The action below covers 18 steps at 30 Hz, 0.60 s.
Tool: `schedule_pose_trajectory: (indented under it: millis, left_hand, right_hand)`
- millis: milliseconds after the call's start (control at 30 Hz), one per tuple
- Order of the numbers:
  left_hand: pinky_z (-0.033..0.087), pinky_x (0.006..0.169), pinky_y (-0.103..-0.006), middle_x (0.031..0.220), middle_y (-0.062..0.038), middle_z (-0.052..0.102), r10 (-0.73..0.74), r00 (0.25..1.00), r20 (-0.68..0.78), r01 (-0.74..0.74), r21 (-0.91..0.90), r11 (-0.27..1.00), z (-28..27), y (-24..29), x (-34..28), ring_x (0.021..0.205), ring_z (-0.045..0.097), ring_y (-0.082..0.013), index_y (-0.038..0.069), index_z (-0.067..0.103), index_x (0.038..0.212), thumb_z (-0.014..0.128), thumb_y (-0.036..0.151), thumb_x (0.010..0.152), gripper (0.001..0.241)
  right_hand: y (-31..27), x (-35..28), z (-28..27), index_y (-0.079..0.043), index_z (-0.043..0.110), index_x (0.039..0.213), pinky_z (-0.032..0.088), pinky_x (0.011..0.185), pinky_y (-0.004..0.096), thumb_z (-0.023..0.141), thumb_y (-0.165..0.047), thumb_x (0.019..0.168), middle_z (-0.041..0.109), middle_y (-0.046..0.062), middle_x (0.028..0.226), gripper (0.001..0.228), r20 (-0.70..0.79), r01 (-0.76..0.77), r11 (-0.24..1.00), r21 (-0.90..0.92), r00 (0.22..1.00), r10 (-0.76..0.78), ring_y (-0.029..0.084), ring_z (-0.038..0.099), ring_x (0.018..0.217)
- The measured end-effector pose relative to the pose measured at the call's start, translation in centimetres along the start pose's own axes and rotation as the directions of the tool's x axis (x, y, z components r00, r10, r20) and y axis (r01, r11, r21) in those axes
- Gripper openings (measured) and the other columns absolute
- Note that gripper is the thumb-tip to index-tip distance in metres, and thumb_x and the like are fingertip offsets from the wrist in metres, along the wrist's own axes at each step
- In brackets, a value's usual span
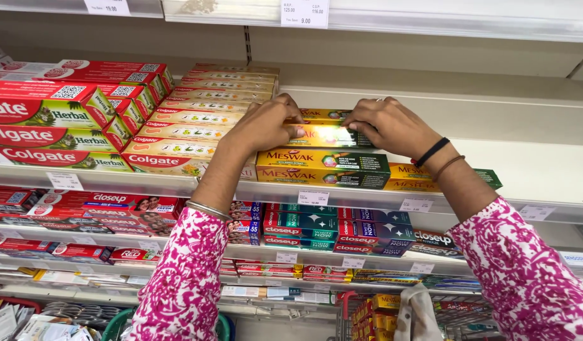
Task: Clean the store shelves and organize the toothpaste boxes.
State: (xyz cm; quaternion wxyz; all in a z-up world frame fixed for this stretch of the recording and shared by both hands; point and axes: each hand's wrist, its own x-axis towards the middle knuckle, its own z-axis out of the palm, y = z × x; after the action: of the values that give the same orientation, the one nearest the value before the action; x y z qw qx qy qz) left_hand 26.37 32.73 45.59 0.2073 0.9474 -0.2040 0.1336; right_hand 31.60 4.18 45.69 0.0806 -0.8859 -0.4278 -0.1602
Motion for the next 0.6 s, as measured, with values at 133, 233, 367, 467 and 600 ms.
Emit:
schedule_pose_trajectory:
  millis: [133,233,367,467,600]
  left_hand:
    - [0.044,0.107,-0.0454,0.122,-0.005,0.068,-0.039,0.999,-0.011,0.039,-0.016,0.999,-0.3,0.0,0.5,0.119,0.063,-0.0241,0.011,0.073,0.108,0.074,0.032,0.088,0.030]
    - [0.044,0.107,-0.0472,0.120,-0.006,0.069,-0.065,0.998,-0.027,0.065,-0.014,0.998,0.5,-0.6,1.0,0.118,0.065,-0.0240,0.010,0.073,0.103,0.072,0.033,0.091,0.026]
    - [0.040,0.109,-0.0541,0.122,-0.008,0.067,0.002,0.992,-0.125,0.004,0.052,0.999,2.0,-1.7,1.7,0.118,0.063,-0.0261,0.013,0.075,0.107,0.064,0.032,0.098,0.024]
    - [0.044,0.112,-0.0493,0.132,-0.011,0.061,0.014,0.999,-0.052,-0.020,-0.115,0.993,0.3,0.8,-0.6,0.128,0.057,-0.0276,0.012,0.067,0.126,0.065,0.049,0.095,0.048]
    - [0.027,0.114,-0.0505,0.151,-0.012,0.043,0.009,0.985,0.173,-0.007,-0.014,1.000,-0.8,3.7,-3.4,0.138,0.034,-0.0345,0.011,0.053,0.144,0.085,0.059,0.069,0.095]
  right_hand:
    - [0.1,0.2,0.3,-0.016,0.074,0.120,0.043,0.099,0.050,0.068,-0.054,0.084,0.075,0.009,0.111,0.053,-0.050,0.090,0.986,-0.142,0.994,-0.098,0.027,0.069,0.103]
    - [0.5,0.4,0.8,-0.015,0.073,0.124,0.043,0.099,0.052,0.073,-0.062,0.077,0.074,0.011,0.115,0.066,-0.035,0.082,0.987,-0.141,0.995,-0.088,0.030,0.068,0.106]
    - [0.5,0.1,0.4,-0.018,0.072,0.125,0.051,0.102,0.044,0.072,-0.059,0.081,0.073,0.012,0.123,0.061,0.049,-0.015,1.000,0.026,0.999,0.014,0.029,0.071,0.107]
    - [0.2,-0.2,0.1,-0.017,0.072,0.126,0.054,0.096,0.044,0.071,-0.052,0.082,0.074,0.013,0.119,0.056,0.062,-0.006,0.993,0.122,0.998,-0.002,0.031,0.070,0.110]
    - [0.0,-0.4,-0.2,-0.015,0.072,0.127,0.052,0.096,0.045,0.071,-0.048,0.083,0.074,0.013,0.115,0.054,0.072,0.013,0.989,0.147,0.997,-0.024,0.031,0.068,0.110]
